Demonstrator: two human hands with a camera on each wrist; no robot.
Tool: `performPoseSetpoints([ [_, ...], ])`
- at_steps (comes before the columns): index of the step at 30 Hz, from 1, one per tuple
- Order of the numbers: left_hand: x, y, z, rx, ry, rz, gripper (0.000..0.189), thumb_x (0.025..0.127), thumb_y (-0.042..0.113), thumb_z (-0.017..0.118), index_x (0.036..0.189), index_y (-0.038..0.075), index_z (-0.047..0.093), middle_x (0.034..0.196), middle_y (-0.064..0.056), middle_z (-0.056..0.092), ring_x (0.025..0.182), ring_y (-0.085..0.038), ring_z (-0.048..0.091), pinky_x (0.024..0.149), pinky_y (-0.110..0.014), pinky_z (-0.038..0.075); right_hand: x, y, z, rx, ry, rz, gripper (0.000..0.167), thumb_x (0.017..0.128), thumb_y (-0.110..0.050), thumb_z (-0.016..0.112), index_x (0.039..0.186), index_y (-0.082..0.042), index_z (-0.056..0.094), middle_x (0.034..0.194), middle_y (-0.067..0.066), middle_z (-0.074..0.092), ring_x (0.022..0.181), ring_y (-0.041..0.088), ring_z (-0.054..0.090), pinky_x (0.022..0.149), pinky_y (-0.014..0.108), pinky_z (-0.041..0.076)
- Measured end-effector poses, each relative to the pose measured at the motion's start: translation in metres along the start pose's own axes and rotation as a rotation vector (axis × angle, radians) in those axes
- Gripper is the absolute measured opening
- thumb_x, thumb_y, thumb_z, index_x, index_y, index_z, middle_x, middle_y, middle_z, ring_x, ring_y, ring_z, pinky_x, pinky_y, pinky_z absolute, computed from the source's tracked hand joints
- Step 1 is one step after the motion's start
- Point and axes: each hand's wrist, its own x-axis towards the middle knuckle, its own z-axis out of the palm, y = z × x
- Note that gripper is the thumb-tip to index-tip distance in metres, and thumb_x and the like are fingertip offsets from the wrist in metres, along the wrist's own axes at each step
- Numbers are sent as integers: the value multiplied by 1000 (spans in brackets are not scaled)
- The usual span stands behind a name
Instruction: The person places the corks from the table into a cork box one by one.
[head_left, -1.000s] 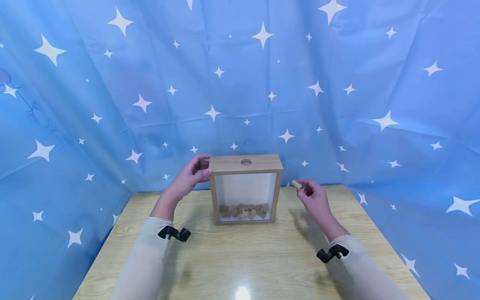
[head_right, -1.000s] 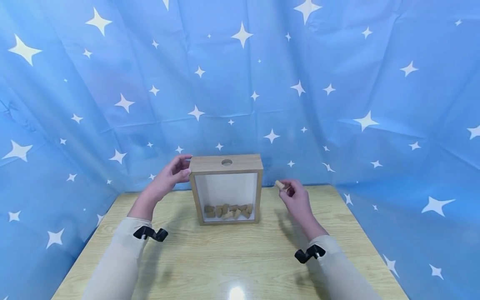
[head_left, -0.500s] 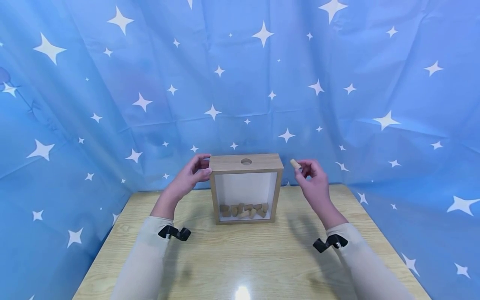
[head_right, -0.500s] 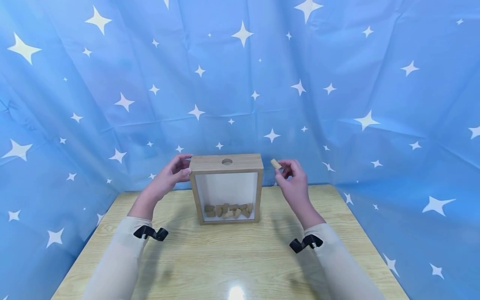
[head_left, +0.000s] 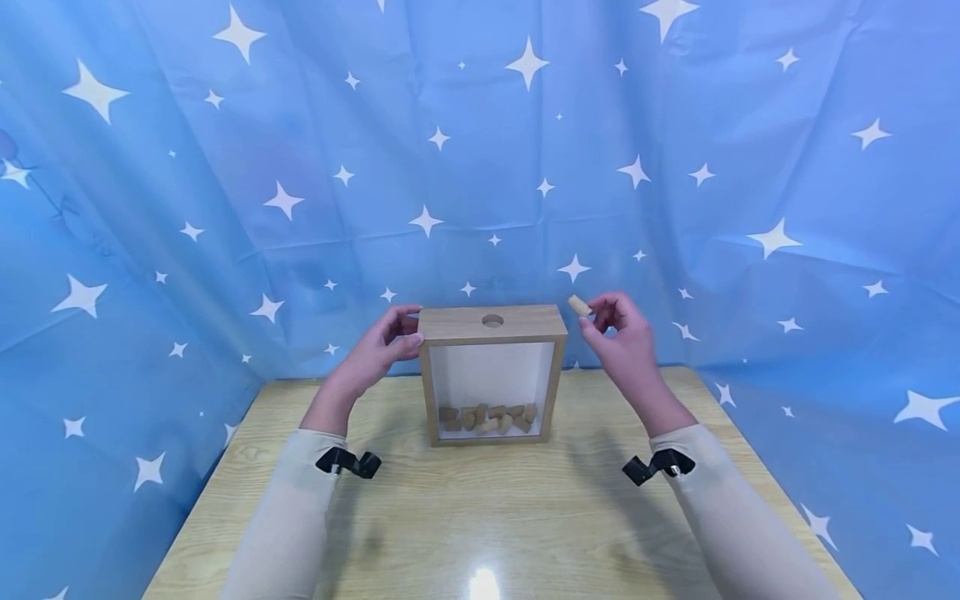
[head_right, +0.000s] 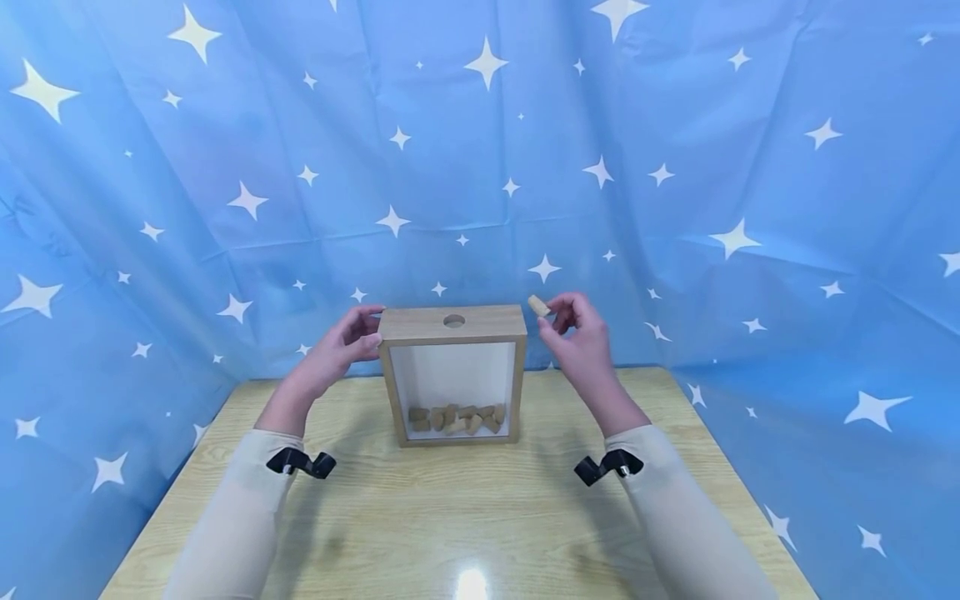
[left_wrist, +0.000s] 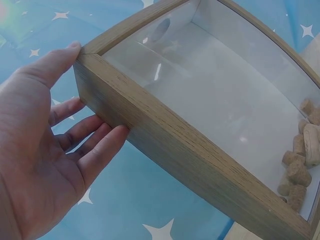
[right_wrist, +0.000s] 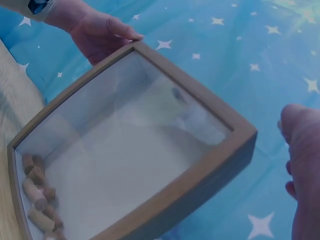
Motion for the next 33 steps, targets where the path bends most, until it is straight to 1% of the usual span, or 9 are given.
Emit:
performPoseSetpoints([
  [4, 0, 0, -1, 1, -5, 4, 60, 113, 29, 68, 165, 15, 42, 151, -19, 54, 139, -38, 57, 113, -55, 55, 4, -7, 7, 13, -34, 18, 20, 98, 14, 72, 115, 11, 62, 88, 23, 60, 79, 22, 55, 65, 20, 42],
  [7, 1, -1, -1, -1, -8, 2, 59, 113, 29, 68, 165, 15, 43, 151, -19, 54, 139, -37, 57, 114, -56, 55, 7, -10, 14, 2, -58, 10, 20, 98, 13, 73, 114, 9, 63, 88, 21, 60, 80, 24, 56, 65, 19, 43],
  [10, 1, -1, -1, -4, -9, 4, 59, 113, 28, 68, 164, 14, 43, 151, -19, 54, 139, -38, 56, 114, -57, 54, 11, -13, 20, -19, -81, -16, 20, 98, 12, 74, 114, 7, 64, 88, 19, 60, 80, 25, 56, 67, 19, 44],
  [13, 1, -1, -1, -5, -8, 5, 59, 113, 28, 68, 164, 14, 43, 151, -20, 54, 139, -38, 57, 114, -58, 54, 15, -14, 25, -35, -100, -49, 19, 98, 13, 75, 113, 6, 65, 88, 19, 60, 81, 25, 57, 72, 23, 48],
  [17, 0, -1, -1, -3, -6, 4, 60, 113, 29, 67, 165, 13, 42, 151, -20, 54, 139, -38, 57, 114, -57, 54, 22, -4, 31, -47, -118, -79, 20, 97, 15, 75, 112, 7, 65, 88, 20, 60, 81, 27, 57, 76, 27, 49],
  [22, 0, 0, -1, -15, -3, -2, 60, 114, 27, 66, 166, 11, 40, 153, -23, 53, 140, -39, 56, 114, -56, 54, 31, 8, 37, -52, -148, -90, 20, 96, 14, 76, 113, 8, 67, 89, 21, 62, 80, 30, 58, 73, 20, 48],
  [26, -1, 1, 0, -20, -3, -6, 61, 114, 26, 66, 167, 10, 40, 154, -23, 52, 142, -39, 55, 114, -56, 54, 37, 10, 39, -39, -215, -103, 20, 97, 7, 80, 114, 1, 70, 88, 14, 65, 78, 25, 61, 69, 19, 51],
  [29, -1, 1, 0, -17, -5, -5, 61, 114, 27, 65, 167, 10, 39, 154, -24, 51, 141, -40, 55, 114, -55, 54, 40, 7, 40, -47, -288, -106, 19, 98, 3, 81, 113, -3, 71, 87, 8, 64, 76, 22, 61, 65, 24, 53],
  [33, 0, 1, 0, -16, -4, -4, 60, 114, 27, 65, 166, 10, 40, 154, -24, 52, 140, -40, 56, 113, -56, 55, 44, 1, 43, -89, -384, -101, 17, 100, -1, 79, 115, -5, 71, 89, 6, 64, 75, 22, 60, 64, 29, 53],
])
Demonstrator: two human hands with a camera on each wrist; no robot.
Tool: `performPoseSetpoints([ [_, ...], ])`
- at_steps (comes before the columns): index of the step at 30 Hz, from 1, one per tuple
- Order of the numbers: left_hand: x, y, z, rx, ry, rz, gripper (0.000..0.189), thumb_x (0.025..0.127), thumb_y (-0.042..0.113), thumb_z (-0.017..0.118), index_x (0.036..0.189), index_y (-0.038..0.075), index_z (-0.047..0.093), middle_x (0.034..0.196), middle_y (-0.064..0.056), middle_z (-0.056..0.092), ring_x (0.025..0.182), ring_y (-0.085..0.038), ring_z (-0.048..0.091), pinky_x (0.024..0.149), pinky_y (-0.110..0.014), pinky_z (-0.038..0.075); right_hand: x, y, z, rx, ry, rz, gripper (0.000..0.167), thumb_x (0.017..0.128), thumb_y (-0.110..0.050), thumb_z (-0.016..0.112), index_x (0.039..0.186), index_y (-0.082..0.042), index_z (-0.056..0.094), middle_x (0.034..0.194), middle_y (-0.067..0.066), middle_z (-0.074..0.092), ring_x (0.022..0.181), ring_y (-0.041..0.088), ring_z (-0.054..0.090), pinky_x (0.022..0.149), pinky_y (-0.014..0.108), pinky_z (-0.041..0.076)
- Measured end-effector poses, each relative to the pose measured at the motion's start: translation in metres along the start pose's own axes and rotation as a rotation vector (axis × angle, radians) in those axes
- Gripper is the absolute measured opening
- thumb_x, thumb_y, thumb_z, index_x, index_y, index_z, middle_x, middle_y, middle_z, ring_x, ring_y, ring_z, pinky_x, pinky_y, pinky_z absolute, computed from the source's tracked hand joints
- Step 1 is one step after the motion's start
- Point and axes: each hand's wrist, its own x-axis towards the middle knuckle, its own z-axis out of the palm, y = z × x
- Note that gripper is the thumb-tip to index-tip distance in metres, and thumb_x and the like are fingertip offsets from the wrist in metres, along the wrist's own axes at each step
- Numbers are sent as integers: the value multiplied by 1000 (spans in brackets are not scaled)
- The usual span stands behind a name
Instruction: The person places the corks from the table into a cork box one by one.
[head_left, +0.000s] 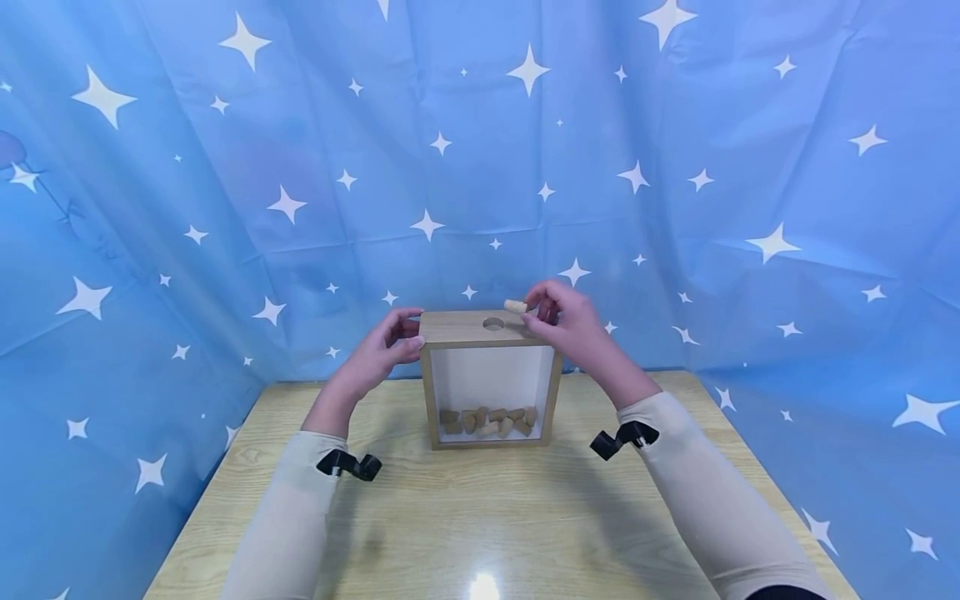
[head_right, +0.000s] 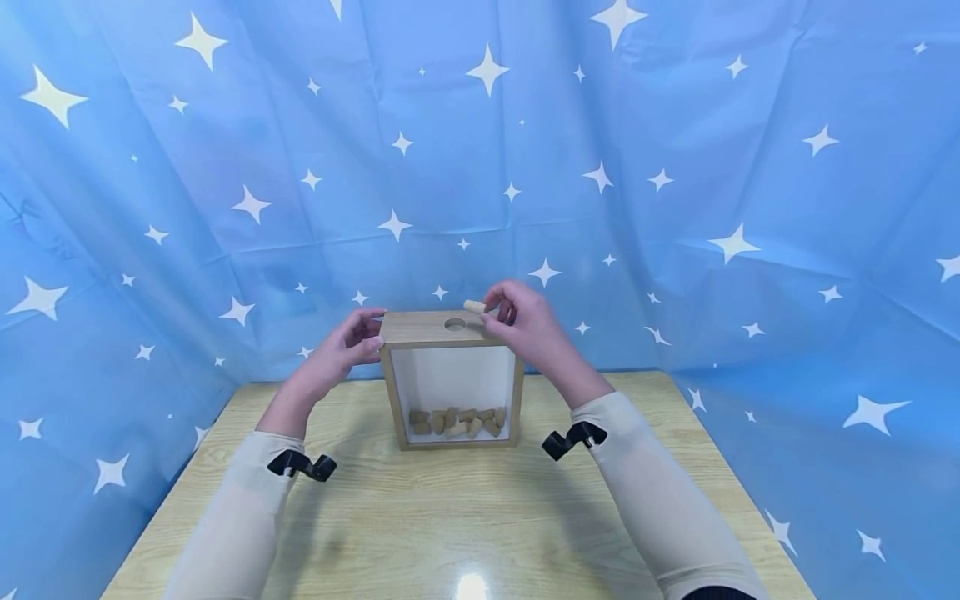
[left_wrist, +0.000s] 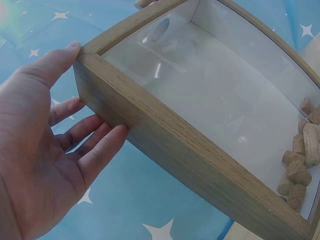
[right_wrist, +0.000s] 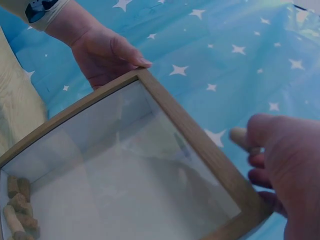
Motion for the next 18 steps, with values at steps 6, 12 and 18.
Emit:
performPoseSetpoints([
  [6, 0, 0, 0, -5, -1, 1, 61, 114, 26, 65, 166, 9, 39, 154, -24, 51, 140, -40, 56, 114, -56, 54, 8, -5, 2, -33, -107, -3, 17, 102, -2, 77, 117, -7, 73, 95, 4, 67, 77, 20, 62, 66, 31, 55],
  [12, 1, 0, 0, -9, -5, 0, 61, 114, 27, 65, 167, 10, 39, 154, -23, 51, 140, -39, 55, 115, -57, 54, 13, -10, 7, -15, -180, 3, 15, 102, -3, 78, 117, -3, 75, 98, 6, 70, 75, 19, 64, 62, 29, 54],
  [18, 1, -1, -1, 2, -3, 2, 60, 114, 26, 65, 166, 10, 39, 153, -23, 51, 138, -38, 57, 113, -56, 55, 16, -10, 10, -58, -198, 3, 15, 102, -2, 77, 117, -5, 76, 103, 4, 70, 79, 18, 63, 64, 30, 55],
])
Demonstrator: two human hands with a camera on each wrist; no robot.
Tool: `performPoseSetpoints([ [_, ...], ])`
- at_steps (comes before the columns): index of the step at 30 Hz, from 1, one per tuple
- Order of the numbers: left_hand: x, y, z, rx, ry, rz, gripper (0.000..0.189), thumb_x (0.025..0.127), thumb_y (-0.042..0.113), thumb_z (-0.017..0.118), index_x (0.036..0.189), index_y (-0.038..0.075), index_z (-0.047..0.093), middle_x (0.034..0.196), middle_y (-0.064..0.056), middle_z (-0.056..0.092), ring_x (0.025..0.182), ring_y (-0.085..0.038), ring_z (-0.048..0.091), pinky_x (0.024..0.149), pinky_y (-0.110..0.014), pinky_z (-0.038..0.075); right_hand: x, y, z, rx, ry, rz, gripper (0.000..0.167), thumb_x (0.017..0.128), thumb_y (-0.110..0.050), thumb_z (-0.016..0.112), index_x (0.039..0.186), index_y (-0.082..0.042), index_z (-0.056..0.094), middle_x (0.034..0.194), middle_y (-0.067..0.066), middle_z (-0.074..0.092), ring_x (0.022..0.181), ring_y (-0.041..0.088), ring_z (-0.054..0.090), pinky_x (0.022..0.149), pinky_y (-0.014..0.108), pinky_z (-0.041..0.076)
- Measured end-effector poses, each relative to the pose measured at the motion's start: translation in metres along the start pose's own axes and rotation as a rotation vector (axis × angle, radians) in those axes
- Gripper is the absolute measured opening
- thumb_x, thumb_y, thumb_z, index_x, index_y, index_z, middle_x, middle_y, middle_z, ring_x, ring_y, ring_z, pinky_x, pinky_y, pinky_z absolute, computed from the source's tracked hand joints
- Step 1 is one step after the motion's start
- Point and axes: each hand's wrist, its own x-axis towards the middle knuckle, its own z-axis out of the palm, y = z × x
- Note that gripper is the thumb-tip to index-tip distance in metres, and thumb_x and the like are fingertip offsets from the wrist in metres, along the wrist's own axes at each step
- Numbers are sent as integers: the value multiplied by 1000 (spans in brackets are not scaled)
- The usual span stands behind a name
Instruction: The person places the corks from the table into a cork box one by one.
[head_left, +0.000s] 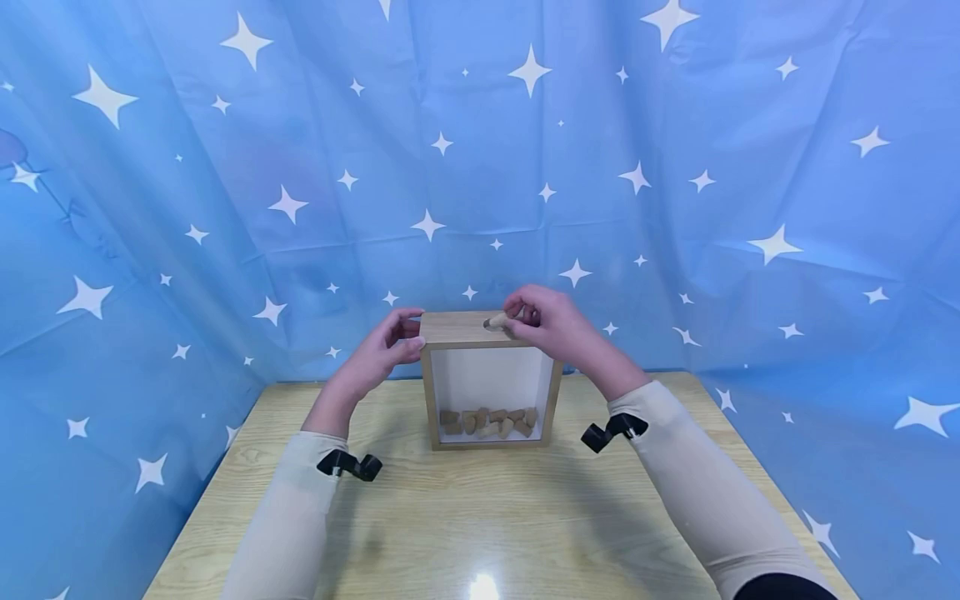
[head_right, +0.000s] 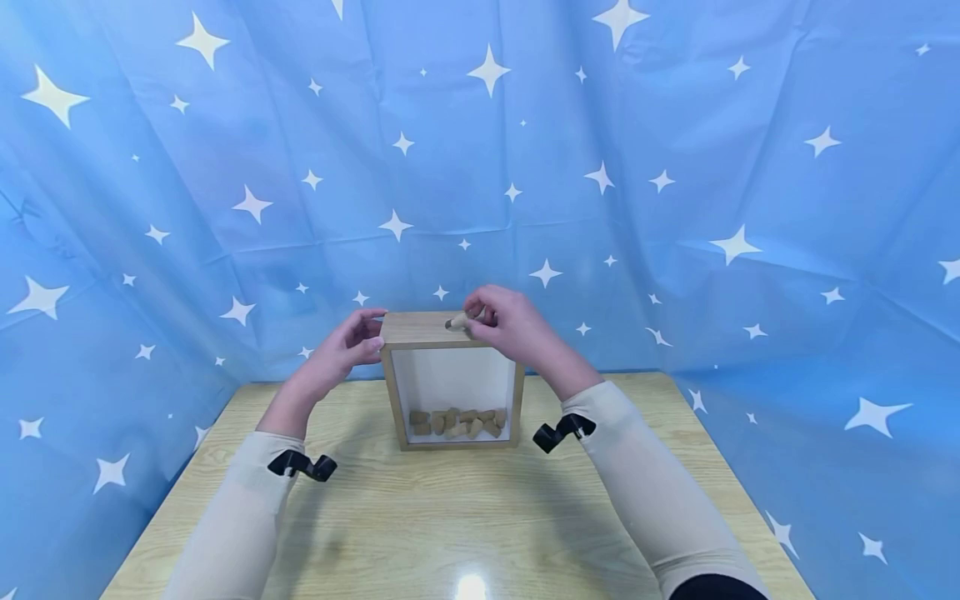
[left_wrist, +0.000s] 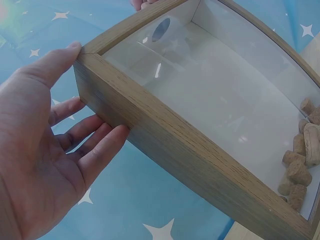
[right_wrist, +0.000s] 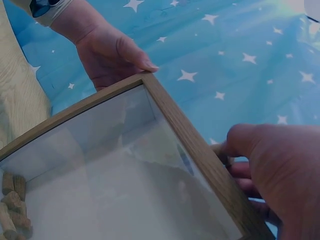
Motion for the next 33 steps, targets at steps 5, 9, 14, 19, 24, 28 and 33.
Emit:
performPoseSetpoints([
  [5, -1, 0, 0, 6, 4, -1, 60, 114, 28, 65, 166, 11, 40, 152, -23, 51, 138, -39, 56, 113, -56, 55, 2, 1, 1, -26, -20, -3, 14, 103, -5, 77, 117, -8, 76, 103, 2, 71, 80, 17, 65, 68, 33, 57],
  [9, 0, 0, 0, 7, 4, -2, 61, 114, 28, 65, 166, 11, 39, 152, -23, 51, 138, -39, 56, 113, -56, 55, 4, 1, 2, -55, -32, -13, 14, 104, -6, 78, 117, -8, 77, 101, 2, 73, 80, 16, 66, 69, 34, 58],
  [14, 0, 1, 0, -4, 1, 0, 61, 114, 27, 65, 167, 10, 39, 153, -23, 51, 138, -39, 56, 114, -57, 54, 6, 2, 3, -72, -38, -16, 17, 103, -8, 79, 120, -5, 78, 101, 3, 74, 81, 16, 67, 71, 35, 58],
  [19, 2, 0, 0, -5, -4, 0, 61, 114, 27, 65, 167, 11, 39, 153, -23, 50, 138, -39, 56, 114, -58, 54, 5, 4, 3, -49, -24, -23, 16, 104, -7, 78, 119, -4, 78, 101, 2, 74, 81, 16, 66, 71, 35, 58],
  [24, 5, 0, 3, 1, -5, 5, 61, 114, 29, 66, 166, 12, 40, 153, -22, 51, 139, -39, 56, 114, -58, 54, -7, 12, 1, -33, 116, -141, 8, 103, 0, 75, 109, -3, 78, 98, 5, 72, 82, 19, 66, 70, 31, 58],
  [28, 4, 1, 8, 21, 11, 12, 60, 114, 31, 66, 166, 14, 41, 152, -20, 53, 139, -37, 56, 113, -56, 55, -30, 24, 1, -43, 381, -252, 8, 98, 9, 75, 100, 1, 76, 94, 10, 71, 85, 21, 67, 76, 22, 57],
  [33, -5, 5, 15, 123, 48, 35, 63, 114, 37, 66, 168, 16, 41, 155, -16, 54, 142, -35, 55, 115, -56, 53, -78, 51, -5, -11, 578, -204, 13, 94, 14, 77, 93, 1, 75, 89, 11, 71, 86, 18, 63, 83, 17, 52],
])
